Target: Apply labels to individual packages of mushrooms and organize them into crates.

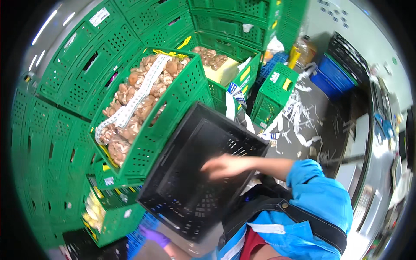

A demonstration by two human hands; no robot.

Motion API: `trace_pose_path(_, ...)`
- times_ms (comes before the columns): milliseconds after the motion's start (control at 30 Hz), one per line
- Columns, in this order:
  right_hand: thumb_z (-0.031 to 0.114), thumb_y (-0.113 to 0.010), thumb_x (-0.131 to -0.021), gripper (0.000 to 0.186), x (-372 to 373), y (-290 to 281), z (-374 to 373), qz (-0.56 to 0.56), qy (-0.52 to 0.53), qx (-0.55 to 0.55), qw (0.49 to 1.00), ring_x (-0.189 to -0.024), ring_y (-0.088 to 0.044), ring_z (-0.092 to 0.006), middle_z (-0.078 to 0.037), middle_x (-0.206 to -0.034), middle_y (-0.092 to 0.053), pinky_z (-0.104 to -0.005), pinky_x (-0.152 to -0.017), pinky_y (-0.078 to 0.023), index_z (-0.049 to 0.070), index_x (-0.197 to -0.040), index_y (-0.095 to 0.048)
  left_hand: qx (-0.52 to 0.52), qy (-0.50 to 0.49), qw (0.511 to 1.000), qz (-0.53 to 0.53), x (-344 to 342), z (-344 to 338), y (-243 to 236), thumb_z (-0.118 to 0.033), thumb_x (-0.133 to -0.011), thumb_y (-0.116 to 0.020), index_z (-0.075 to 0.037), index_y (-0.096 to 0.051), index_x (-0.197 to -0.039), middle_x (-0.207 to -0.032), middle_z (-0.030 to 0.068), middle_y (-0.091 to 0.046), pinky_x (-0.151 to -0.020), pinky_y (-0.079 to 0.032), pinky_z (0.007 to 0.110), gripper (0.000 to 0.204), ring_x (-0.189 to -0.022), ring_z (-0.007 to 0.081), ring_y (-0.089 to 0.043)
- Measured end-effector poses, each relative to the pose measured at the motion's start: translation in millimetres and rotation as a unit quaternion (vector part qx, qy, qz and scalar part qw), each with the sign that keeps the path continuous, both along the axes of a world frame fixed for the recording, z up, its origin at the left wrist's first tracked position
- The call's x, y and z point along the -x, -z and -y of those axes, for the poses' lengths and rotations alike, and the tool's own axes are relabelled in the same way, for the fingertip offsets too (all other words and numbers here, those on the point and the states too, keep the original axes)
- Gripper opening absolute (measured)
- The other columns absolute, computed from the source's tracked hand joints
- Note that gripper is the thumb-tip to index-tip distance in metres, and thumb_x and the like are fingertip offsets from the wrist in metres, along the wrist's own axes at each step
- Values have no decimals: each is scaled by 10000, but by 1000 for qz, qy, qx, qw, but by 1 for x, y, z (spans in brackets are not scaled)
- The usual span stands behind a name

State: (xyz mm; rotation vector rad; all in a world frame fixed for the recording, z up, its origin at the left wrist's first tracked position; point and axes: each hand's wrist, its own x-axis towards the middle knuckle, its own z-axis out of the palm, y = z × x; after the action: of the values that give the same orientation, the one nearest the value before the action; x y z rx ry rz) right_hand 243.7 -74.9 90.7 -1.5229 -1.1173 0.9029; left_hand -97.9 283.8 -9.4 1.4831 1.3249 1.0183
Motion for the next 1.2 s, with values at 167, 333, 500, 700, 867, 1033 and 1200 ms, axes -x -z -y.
trace_pose_path(167, 113, -575, -821, 329, -147, 65, 225, -169, 389, 45, 904, -793, -582, -149, -82, -860, -607, -266, -726, -472, 8, -1121, -490, -227, 83, 961, -134, -150, 179, -89, -142, -869, -490, 67, -485, -1143, -1208, 190, -490, -1009, -298, 386, 345, -1143, 306, -430)
trace_pose_path(333, 211, -539, -854, 337, -219, 52, 324, -173, 490, 95, 849, -675, -548, -97, -54, -834, -607, -220, -644, -433, 38, -1141, -507, -270, 315, 890, -188, -274, 272, -79, -50, -753, -602, -22, -542, -1112, -1286, 155, -440, -1014, -298, 370, 365, -1189, 285, -410)
trace_pose_path(500, 222, -537, -860, 326, -263, 74, 329, -249, 435, 121, 857, -650, -570, -92, -41, -830, -601, -209, -617, -446, 46, -1132, -502, -277, 417, 848, -172, -368, 308, -81, -60, -708, -652, -41, -552, -1107, -1242, 145, -478, -980, -343, 369, 412, -1151, 297, -438)
trace_pose_path(700, 250, -536, -857, 337, -335, 78, 316, -204, 432, 189, 858, -650, -559, -95, -30, -806, -591, -229, -598, -443, 56, -1131, -503, -282, 481, 825, -92, -466, 326, -65, -86, -684, -675, -43, -555, -1094, -1206, 133, -503, -959, -362, 386, 429, -1128, 308, -454)
trace_pose_path(867, 223, -538, -865, 299, -409, 88, 288, -190, 412, 180, 873, -682, -574, -102, -39, -796, -592, -226, -628, -464, 49, -1107, -519, -197, 543, 813, -74, -534, 343, -54, -219, -728, -667, -39, -557, -1103, -1167, 139, -531, -930, -386, 394, 430, -1093, 311, -487)
trace_pose_path(1033, 98, -614, -798, 312, -517, 102, 235, 29, 380, 82, 921, -713, -588, -117, -57, -831, -615, -252, -649, -479, 17, -1086, -528, -94, 563, 818, -75, -579, 362, -38, -226, -755, -669, -40, -542, -1131, -1137, 151, -550, -921, -401, 384, 438, -1063, 311, -515)
trace_pose_path(1200, 244, -760, -584, 823, -574, 76, 157, 269, -21, 186, 945, -1225, -372, -302, -170, -1309, -413, -387, -1012, -315, 95, -1305, -392, -57, 509, 848, -136, -606, 373, -30, -277, -755, -648, -36, -541, -1128, -1153, 163, -548, -897, -424, 389, 457, -1061, 315, -530)
